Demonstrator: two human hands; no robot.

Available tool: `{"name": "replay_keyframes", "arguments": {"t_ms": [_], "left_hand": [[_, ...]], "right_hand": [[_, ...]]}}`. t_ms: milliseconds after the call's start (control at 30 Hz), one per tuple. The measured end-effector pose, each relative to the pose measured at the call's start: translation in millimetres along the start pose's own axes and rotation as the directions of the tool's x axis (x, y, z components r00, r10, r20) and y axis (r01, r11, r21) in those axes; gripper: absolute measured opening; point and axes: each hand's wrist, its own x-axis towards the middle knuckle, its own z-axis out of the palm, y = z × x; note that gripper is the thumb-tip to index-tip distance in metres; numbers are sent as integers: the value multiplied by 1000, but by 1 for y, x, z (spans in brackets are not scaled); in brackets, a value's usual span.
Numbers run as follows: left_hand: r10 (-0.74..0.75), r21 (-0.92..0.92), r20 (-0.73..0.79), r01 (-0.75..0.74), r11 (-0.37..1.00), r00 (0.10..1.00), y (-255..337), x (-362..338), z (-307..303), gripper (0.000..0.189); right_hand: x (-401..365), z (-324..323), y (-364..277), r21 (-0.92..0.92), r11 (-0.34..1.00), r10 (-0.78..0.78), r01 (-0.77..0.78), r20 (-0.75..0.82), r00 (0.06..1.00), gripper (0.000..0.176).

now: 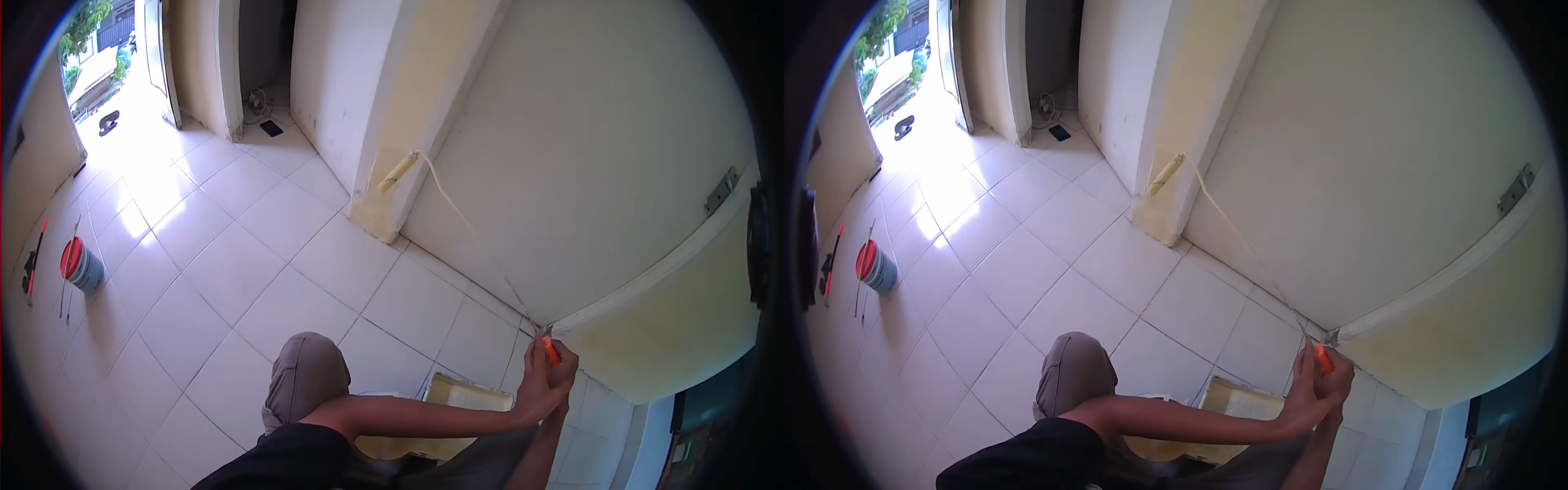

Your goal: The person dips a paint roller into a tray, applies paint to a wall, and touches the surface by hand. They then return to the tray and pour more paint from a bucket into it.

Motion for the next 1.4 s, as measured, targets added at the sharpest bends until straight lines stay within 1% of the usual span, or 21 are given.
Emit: {"name": "replay_keyframes", "arguments": {"t_ms": [200, 233, 333, 367, 467, 533, 633, 700, 767, 867, 900, 1000, 1033, 1133, 1200, 1233, 1267, 1300, 1333, 1367, 1400], "left_hand": [[149, 130, 139, -168, 977, 979, -29, -32, 17, 118], [154, 131, 166, -176, 976, 974, -28, -37, 19, 117], [164, 149, 211, -198, 969, 964, -22, -43, 25, 117], [166, 157, 222, -203, 966, 961, -20, -43, 26, 116], [260, 203, 272, -319, 926, 927, -18, -38, 25, 113], [226, 201, 333, -302, 932, 916, -22, -35, 22, 110], [190, 265, 432, -325, 908, 882, -20, -27, 8, 105], [171, 324, 483, -356, 876, 859, -14, -25, -2, 101], [129, 345, 560, -372, 862, 819, -8, -23, -18, 105], [83, 366, 637, -395, 843, 766, 8, -19, -44, 104], [73, 374, 647, -400, 836, 759, 14, -19, -52, 103], [49, 419, 650, -411, 810, 758, 16, -13, -69, 100], [43, 427, 655, -417, 803, 754, 18, -14, -72, 100], [32, 445, 666, -431, 785, 746, 26, -7, -78, 100], [-12, 488, 667, -423, 764, 745, 38, -8, -76, 101], [-49, 549, 655, -431, 716, 754, 39, -10, -75, 103], [-47, 540, 617, -378, 752, 786, 58, -16, -72, 101], [-212, 607, 588, -252, 754, 781, 76, -18, -70, 102], [51, 520, 620, -458, 721, 783, 76, -27, -72, 111], [-15, 558, 614, -420, 715, 789, 127, -36, -64, 110], [74, 512, 607, -461, 725, 791, 175, -41, -53, 113]], "right_hand": [[-40, -7, 42, 253, 967, 2, 31, -132, 991, 40], [-43, -11, 41, 267, 960, -38, 83, -170, 985, 46], [-50, -19, 42, 355, 934, 20, 40, -163, 986, 50], [-51, -19, 42, 370, 927, 7, 65, -192, 981, 52], [-51, -20, 46, 407, 906, -12, 113, -242, 970, 55], [-50, -21, 52, 431, 892, -28, 135, -246, 969, 53], [-49, -12, 66, 558, 825, 29, 93, -207, 978, 47], [-48, -10, 65, 613, 778, -9, 141, -213, 977, 43], [-51, -9, 53, 677, 718, -14, 161, -217, 976, 40], [-51, -1, 52, 631, 761, -20, 151, -210, 977, 36], [-53, -8, 42, 595, 796, 2, 109, -182, 983, 34], [-51, 4, 38, 622, 775, 25, 111, -205, 978, 33], [-49, 13, 37, 568, 797, -31, 207, -305, 952, 34], [-50, 12, 12, 607, 771, -10, 191, -289, 957, 34], [-43, 19, 6, 513, 809, -73, 285, -393, 916, 38], [-41, 31, 12, 498, 833, -25, 240, -400, 916, 41], [-44, 24, 12, 458, 858, -65, 234, -355, 932, 38], [-55, 3, -2, 361, 921, -50, 143, -253, 966, 30], [-49, -24, -39, 434, 855, -106, 284, -390, 915, 27], [-47, -28, -52, 522, 817, -47, 245, -363, 931, 31], [-45, -31, -58, 601, 771, 1, 210, -331, 944, 35]]}}
